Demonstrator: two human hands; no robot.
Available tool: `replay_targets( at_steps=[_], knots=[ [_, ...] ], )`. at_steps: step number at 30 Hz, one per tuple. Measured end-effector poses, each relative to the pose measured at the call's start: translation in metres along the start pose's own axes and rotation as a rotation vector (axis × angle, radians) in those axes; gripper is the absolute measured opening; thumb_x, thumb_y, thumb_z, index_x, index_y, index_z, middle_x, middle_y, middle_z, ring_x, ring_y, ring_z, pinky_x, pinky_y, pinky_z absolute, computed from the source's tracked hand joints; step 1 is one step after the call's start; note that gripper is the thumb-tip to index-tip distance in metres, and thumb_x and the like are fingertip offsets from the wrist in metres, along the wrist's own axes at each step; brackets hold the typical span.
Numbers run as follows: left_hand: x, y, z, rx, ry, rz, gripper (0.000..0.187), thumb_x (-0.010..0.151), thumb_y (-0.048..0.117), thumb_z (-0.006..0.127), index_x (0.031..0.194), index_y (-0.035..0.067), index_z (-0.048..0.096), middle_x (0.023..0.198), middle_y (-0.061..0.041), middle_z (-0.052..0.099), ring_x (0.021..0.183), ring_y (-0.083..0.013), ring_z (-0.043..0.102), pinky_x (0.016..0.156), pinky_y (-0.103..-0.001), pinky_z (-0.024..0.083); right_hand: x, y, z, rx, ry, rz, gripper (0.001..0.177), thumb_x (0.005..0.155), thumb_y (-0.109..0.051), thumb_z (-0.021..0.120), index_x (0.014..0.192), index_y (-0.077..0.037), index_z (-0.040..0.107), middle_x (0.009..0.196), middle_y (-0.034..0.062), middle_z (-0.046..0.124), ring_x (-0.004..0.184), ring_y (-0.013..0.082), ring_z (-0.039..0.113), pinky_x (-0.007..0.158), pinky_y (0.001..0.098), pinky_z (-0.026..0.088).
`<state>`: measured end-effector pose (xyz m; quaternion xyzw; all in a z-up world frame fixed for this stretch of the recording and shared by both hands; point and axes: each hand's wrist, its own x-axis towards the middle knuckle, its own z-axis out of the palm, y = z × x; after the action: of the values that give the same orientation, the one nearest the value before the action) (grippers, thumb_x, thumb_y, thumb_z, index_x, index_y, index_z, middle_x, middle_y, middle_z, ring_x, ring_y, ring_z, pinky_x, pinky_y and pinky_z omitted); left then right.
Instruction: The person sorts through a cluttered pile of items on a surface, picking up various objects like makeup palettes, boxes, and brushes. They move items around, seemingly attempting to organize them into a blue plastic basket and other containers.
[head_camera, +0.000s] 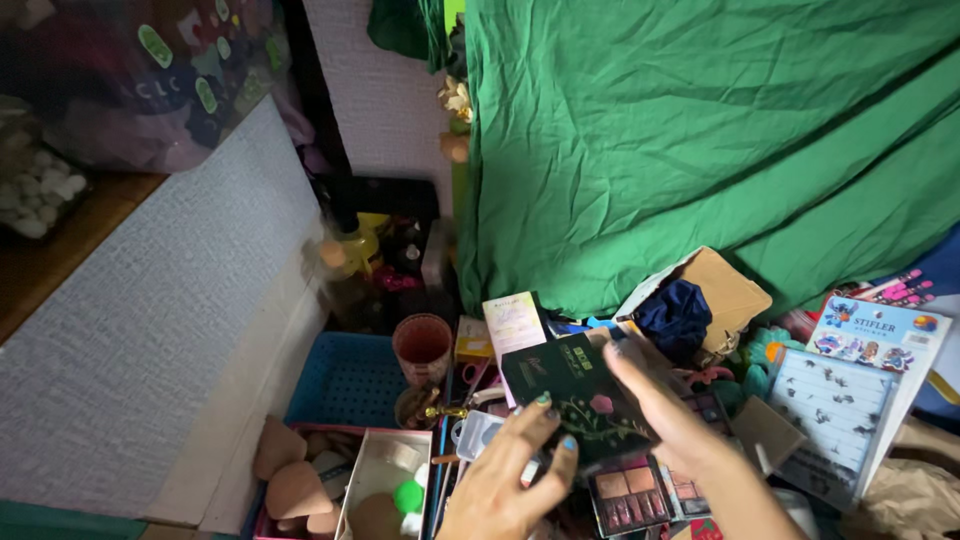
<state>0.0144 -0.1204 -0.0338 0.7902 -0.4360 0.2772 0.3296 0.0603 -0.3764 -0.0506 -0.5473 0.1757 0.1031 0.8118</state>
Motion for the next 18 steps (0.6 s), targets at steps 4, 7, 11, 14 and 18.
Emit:
replay_targets(
  at_steps=[4, 7, 11, 14, 18],
  knots=[
    [0.005, 0.014, 0.0, 0.008, -0.034, -0.052, 0.039, 0.091, 0.018, 0.069, 0.129, 0.013, 0.063, 0.135, -0.018, 0.06, 0.141, -0.0366, 0.056, 0.114, -0.055, 0.048, -0.011, -0.015, 0.02, -0.004, -0.194, 0.103, 0.063, 0.087, -0.018, 0.063, 0.149, -0.019, 0.051, 0.136, 0.0068, 0.065, 0.117, 0.0189, 0.063, 0.095, 0.0393, 0.051],
    [0.016, 0.021, -0.007, -0.254, -0.238, -0.279, 0.067, 0.079, 0.035, 0.079, 0.135, 0.005, 0.055, 0.137, -0.029, 0.049, 0.14, -0.0473, 0.039, 0.108, -0.065, 0.032, -0.01, -0.022, 0.027, -0.119, -0.19, 0.063, 0.065, 0.086, -0.016, 0.065, 0.15, -0.015, 0.052, 0.146, 0.0009, 0.059, 0.126, 0.014, 0.059, 0.099, 0.0346, 0.05],
    [0.03, 0.011, -0.024, -0.043, 0.062, -0.453, 0.069, 0.084, 0.032, 0.073, 0.142, 0.002, 0.052, 0.149, -0.026, 0.045, 0.144, -0.0404, 0.036, 0.116, -0.055, 0.03, -0.002, -0.031, 0.024, -0.222, -0.291, 0.12, 0.063, 0.089, -0.021, 0.066, 0.15, -0.014, 0.053, 0.153, 0.0055, 0.056, 0.134, 0.0184, 0.055, 0.104, 0.0342, 0.048],
    [0.038, 0.005, -0.024, 0.203, -0.003, -0.452, 0.073, 0.091, 0.033, 0.07, 0.147, -0.007, 0.045, 0.156, -0.029, 0.039, 0.148, -0.0458, 0.03, 0.119, -0.058, 0.024, 0.006, -0.017, 0.031, -0.455, -0.125, 0.168, 0.06, 0.095, -0.034, 0.061, 0.153, -0.021, 0.053, 0.156, -0.0015, 0.054, 0.14, 0.0122, 0.045, 0.107, 0.0357, 0.032],
    [0.033, 0.022, -0.018, 0.216, -0.079, -0.236, 0.061, 0.091, 0.03, 0.069, 0.139, -0.003, 0.051, 0.144, -0.026, 0.048, 0.137, -0.0438, 0.042, 0.112, -0.054, 0.033, 0.022, 0.005, 0.036, -0.489, -0.136, -0.062, 0.061, 0.094, -0.038, 0.06, 0.149, -0.012, 0.057, 0.16, -0.0053, 0.048, 0.15, 0.01, 0.035, 0.119, 0.0308, 0.023]
  ],
)
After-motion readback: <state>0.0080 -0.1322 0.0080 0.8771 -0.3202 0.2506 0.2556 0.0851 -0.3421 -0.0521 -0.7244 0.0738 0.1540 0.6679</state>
